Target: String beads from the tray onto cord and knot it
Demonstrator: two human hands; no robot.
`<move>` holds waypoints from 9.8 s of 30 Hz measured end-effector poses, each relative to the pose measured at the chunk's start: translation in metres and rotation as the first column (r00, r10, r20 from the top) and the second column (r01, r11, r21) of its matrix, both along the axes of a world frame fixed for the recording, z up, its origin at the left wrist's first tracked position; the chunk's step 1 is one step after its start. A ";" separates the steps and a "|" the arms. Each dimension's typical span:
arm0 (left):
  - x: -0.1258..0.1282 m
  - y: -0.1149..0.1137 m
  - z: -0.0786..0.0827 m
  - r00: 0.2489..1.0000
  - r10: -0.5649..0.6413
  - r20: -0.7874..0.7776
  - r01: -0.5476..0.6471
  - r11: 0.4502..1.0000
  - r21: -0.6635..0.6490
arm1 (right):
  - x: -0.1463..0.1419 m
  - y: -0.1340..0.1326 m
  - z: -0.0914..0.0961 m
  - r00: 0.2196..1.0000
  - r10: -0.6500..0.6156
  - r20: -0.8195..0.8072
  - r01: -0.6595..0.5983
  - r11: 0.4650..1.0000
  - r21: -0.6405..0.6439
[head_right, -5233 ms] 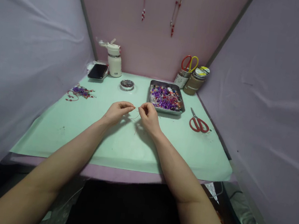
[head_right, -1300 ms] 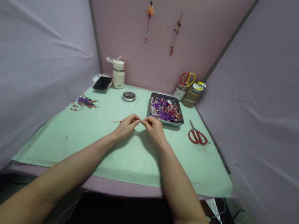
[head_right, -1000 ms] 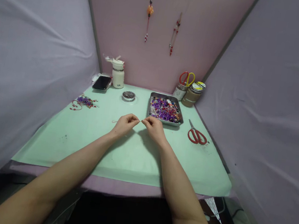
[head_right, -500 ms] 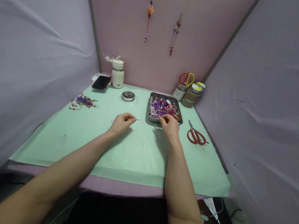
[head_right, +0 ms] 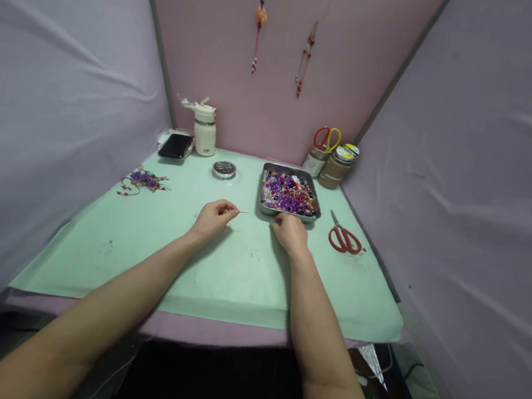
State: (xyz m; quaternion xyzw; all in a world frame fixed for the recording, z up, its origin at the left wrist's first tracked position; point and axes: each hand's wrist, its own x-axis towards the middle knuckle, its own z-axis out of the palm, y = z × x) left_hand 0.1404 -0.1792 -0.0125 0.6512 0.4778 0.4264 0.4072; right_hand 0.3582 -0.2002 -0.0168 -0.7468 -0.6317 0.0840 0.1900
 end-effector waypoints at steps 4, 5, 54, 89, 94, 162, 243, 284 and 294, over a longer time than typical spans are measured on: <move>0.000 0.000 0.000 1.000 0.001 -0.014 0.000 1.000 0.023 | -0.007 -0.001 -0.001 1.000 0.027 0.007 -0.027 0.997 0.073; 0.000 -0.001 0.000 1.000 0.002 -0.019 -0.002 1.000 0.028 | -0.010 -0.002 -0.001 0.999 0.043 0.002 -0.043 0.994 0.102; 0.010 -0.016 0.001 0.925 0.110 -0.364 0.046 0.918 0.393 | -0.053 -0.012 -0.001 0.943 0.234 0.235 -0.314 0.860 0.402; 0.016 -0.018 0.000 0.936 0.071 -0.344 0.032 0.958 0.287 | -0.062 -0.014 0.003 0.931 0.282 0.230 -0.355 0.845 0.401; 0.016 -0.017 0.000 0.940 0.036 -0.340 0.039 0.976 0.213 | -0.062 -0.015 0.004 0.926 0.292 0.241 -0.371 0.824 0.428; -0.022 0.021 0.009 0.940 -0.202 0.275 0.272 0.929 -0.250 | -0.032 0.001 0.015 0.335 0.197 -0.922 0.406 0.852 0.329; -0.006 0.004 0.002 0.944 -0.143 -0.298 0.211 0.954 0.211 | -0.054 -0.009 -0.006 0.833 0.424 -0.356 -0.303 0.887 0.349; -0.005 0.001 -0.002 0.916 -0.204 -0.346 0.247 0.965 0.084 | -0.053 -0.012 0.000 0.848 0.409 -0.338 -0.297 0.894 0.337; -0.005 0.002 0.000 0.906 -0.281 -0.316 0.305 0.952 0.028 | -0.052 -0.011 0.000 0.850 0.413 -0.326 -0.304 0.891 0.337</move>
